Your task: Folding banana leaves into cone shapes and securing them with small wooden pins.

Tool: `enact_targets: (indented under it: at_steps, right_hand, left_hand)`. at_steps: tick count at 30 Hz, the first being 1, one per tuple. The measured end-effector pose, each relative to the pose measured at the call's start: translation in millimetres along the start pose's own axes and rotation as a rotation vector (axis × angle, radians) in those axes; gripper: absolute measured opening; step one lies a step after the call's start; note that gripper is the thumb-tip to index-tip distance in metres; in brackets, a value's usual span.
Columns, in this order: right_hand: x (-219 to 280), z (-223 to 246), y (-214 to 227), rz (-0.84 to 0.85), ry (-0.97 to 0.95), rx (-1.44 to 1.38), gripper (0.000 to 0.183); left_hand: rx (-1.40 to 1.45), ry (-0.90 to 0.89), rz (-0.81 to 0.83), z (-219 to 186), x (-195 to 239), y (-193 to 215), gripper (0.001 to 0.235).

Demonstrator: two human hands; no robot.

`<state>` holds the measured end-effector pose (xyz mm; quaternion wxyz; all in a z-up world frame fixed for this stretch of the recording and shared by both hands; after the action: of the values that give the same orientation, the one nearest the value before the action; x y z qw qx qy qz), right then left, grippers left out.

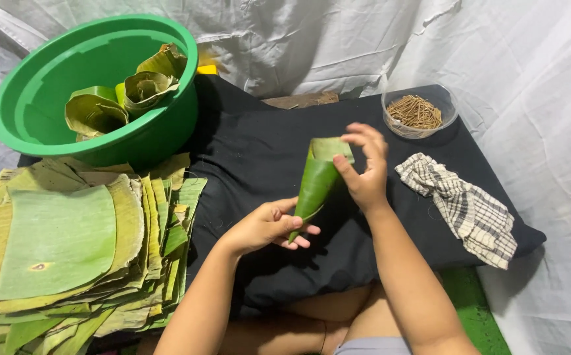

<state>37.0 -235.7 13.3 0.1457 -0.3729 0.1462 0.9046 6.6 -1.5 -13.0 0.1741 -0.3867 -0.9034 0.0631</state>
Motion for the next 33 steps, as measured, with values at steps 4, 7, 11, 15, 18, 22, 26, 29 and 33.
enact_targets:
  at_steps: [4, 7, 11, 15, 18, 22, 26, 29, 33]
  right_hand:
    - [16, -29, -9, -0.078, -0.237, -0.204, 0.064]
    - [21, -14, -24, 0.151, -0.387, -0.734, 0.109]
    - [36, -10, -43, 0.431, -0.512, -0.917, 0.133]
    - [40, -22, -45, 0.451, -0.419, -0.94, 0.144]
    - [36, -33, -39, 0.383, -0.351, -0.775, 0.148]
    - [28, -25, -31, 0.395, -0.37, -0.778, 0.146]
    - [32, -39, -31, 0.419, -0.471, -0.668, 0.117]
    - [33, -33, -34, 0.419, -0.474, -0.597, 0.106]
    - [29, -23, -27, 0.389, -0.346, -0.234, 0.137]
  left_hand:
    - [0.062, -0.053, -0.032, 13, -10, 11, 0.059]
    - [0.091, -0.056, -0.127, 11, -13, 14, 0.047]
    - [0.104, -0.046, -0.194, 14, -19, 14, 0.034]
    - [0.086, -0.041, -0.212, 10, -17, 10, 0.031]
    - [0.039, -0.053, -0.216, 5, -14, 5, 0.028]
    - [-0.001, -0.077, -0.2, 14, -18, 9, 0.031]
    - [-0.065, -0.174, -0.203, 20, -25, 16, 0.037]
    - [-0.078, -0.25, -0.224, 14, -22, 12, 0.04]
    - [-0.037, -0.312, -0.263, 4, -18, 5, 0.039]
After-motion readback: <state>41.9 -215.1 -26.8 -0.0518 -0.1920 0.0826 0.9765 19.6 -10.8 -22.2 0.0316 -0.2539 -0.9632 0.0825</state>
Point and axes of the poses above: each hand's wrist, its own x-axis away from the middle knuckle, its own y-axis out of the back of the hand, z = x × y, the point moved 2 cm from there along -x, towards the middle knuckle, and after that the axes turned 2 degrees about -x, right-handed, at the moved point
